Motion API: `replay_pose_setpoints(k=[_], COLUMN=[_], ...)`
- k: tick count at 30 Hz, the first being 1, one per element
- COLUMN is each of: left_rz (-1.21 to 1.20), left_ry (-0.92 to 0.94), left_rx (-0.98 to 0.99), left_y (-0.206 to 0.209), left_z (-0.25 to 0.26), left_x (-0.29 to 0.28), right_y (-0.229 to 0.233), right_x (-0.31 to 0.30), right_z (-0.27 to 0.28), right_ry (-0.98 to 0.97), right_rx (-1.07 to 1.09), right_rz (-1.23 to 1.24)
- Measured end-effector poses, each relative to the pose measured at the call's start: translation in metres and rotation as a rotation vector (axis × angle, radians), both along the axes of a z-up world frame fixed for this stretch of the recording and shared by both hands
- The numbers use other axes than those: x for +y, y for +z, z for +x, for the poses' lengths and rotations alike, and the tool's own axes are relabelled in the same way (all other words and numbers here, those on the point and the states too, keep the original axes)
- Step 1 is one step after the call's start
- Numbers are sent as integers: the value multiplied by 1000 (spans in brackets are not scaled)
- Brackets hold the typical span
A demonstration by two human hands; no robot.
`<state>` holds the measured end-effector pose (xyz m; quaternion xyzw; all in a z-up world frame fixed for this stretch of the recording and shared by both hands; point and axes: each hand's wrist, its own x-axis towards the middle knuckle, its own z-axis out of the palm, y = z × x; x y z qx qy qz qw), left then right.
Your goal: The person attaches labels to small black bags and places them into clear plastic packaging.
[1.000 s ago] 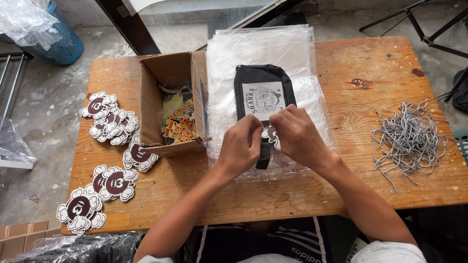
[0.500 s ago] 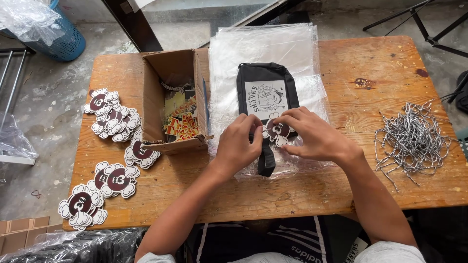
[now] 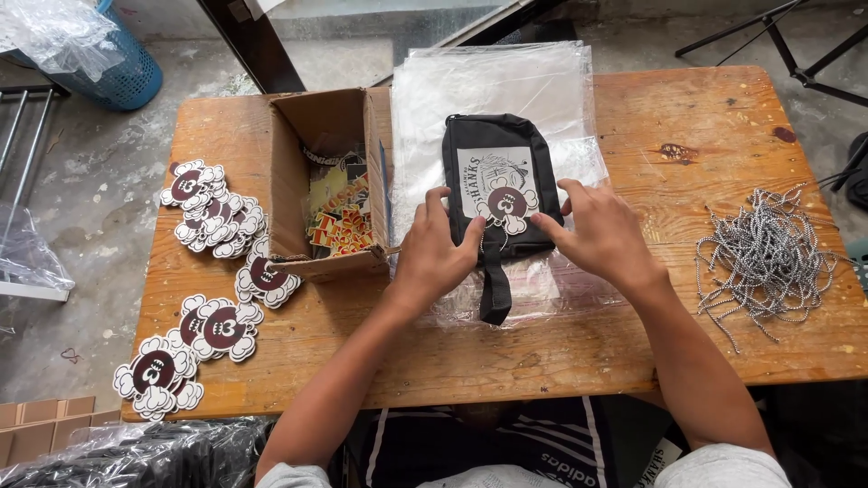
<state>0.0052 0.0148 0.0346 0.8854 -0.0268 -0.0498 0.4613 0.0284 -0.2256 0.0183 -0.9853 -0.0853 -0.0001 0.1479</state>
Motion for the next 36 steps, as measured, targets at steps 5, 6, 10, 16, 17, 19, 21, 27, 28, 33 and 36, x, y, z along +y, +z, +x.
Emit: replay_pose_setpoints(k=[5, 6, 10, 16, 17, 19, 21, 27, 28, 33, 36], left_rz=[-222, -329, -727, -934, -939, -946, -1008, -1193, -1193, -811, -284], left_ry=[95, 140, 204, 132, 149, 161, 202, 154, 152, -141, -377], left_rx=[17, 50, 186, 507, 499, 489, 435, 332, 336, 274, 288], left_y=[-12, -15, -19, -11, -21, -33, -36, 28, 34, 25, -20], left_z=[4, 5, 12, 24, 30, 37, 39, -12, -21, -45, -28], left_x=[0, -1, -8, -22, -25, -31, -36, -39, -44, -51, -23], right_y=[-6, -5, 6, 16, 19, 13, -5, -13, -7, 24, 0], right_x=[-1, 0, 7, 9, 8, 1, -12, 5, 11, 34, 12], right_z=[10, 10, 10, 9, 8, 6, 5, -78, -87, -131, -151], right_ry=[-89, -141, -179, -261, -279, -300, -362, -170, -175, -317, -396], right_rx=[99, 160, 169, 245, 259, 269, 97, -21, -22, -80, -124], right_rz=[217, 256, 170, 277, 327, 377, 546, 1476, 1475, 1700, 1686])
